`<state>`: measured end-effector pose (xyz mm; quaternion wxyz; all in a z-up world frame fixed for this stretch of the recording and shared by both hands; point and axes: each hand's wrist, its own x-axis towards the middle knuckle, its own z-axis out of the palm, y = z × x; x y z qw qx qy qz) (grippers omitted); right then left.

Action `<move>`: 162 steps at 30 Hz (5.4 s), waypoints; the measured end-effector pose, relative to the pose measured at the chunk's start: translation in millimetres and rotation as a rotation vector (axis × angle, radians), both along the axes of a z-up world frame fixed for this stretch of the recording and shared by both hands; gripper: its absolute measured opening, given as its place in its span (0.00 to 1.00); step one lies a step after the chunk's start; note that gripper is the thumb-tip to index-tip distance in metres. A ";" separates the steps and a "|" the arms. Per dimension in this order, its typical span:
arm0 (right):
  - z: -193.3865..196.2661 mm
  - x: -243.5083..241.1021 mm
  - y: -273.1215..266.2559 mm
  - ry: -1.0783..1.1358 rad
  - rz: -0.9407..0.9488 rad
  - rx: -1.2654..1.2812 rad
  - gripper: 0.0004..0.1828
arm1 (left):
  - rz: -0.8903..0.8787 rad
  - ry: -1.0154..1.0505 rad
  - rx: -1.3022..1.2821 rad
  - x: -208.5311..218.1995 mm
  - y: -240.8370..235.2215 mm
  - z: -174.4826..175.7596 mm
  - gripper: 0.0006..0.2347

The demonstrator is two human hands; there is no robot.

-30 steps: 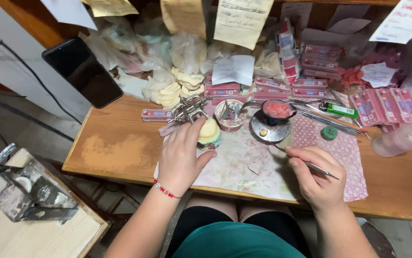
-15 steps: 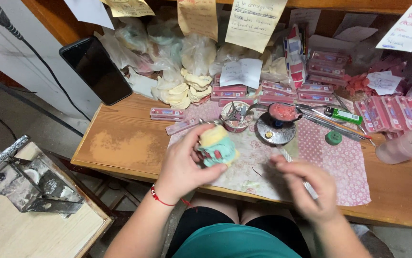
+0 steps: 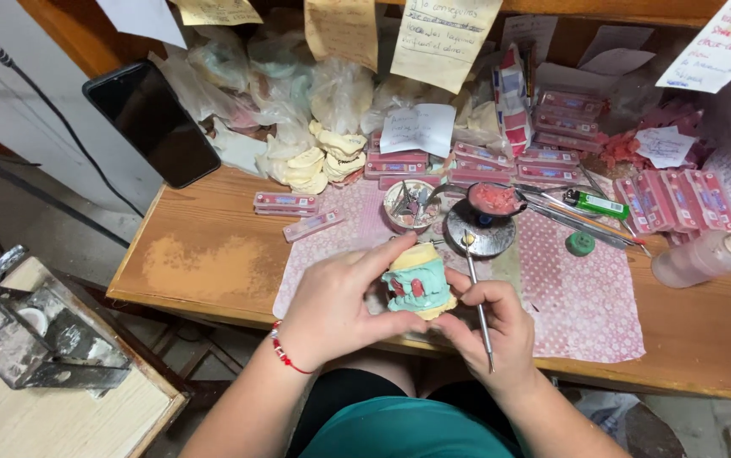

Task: The person uses a metal tool to apply and shape pink wax on a dental cast held in a vise. They manipulate the wax on the teeth and gums of the model, then remove the cast from the vise to inspect the work.

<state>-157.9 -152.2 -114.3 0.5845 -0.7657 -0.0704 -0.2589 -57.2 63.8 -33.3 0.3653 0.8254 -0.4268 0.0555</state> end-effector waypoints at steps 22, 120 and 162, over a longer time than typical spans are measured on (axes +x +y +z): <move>0.9 -1.9 -3.5 0.033 -0.063 -0.099 0.23 | -0.470 -0.028 -0.081 46.8 -3.7 -22.6 0.26; 13.7 23.1 -46.4 0.066 -0.228 0.489 0.21 | -0.194 0.178 -0.379 47.4 -40.9 -20.1 0.15; 66.6 15.5 20.6 -0.156 0.055 -0.101 0.08 | -0.167 0.031 -0.291 47.3 -38.9 -32.3 0.19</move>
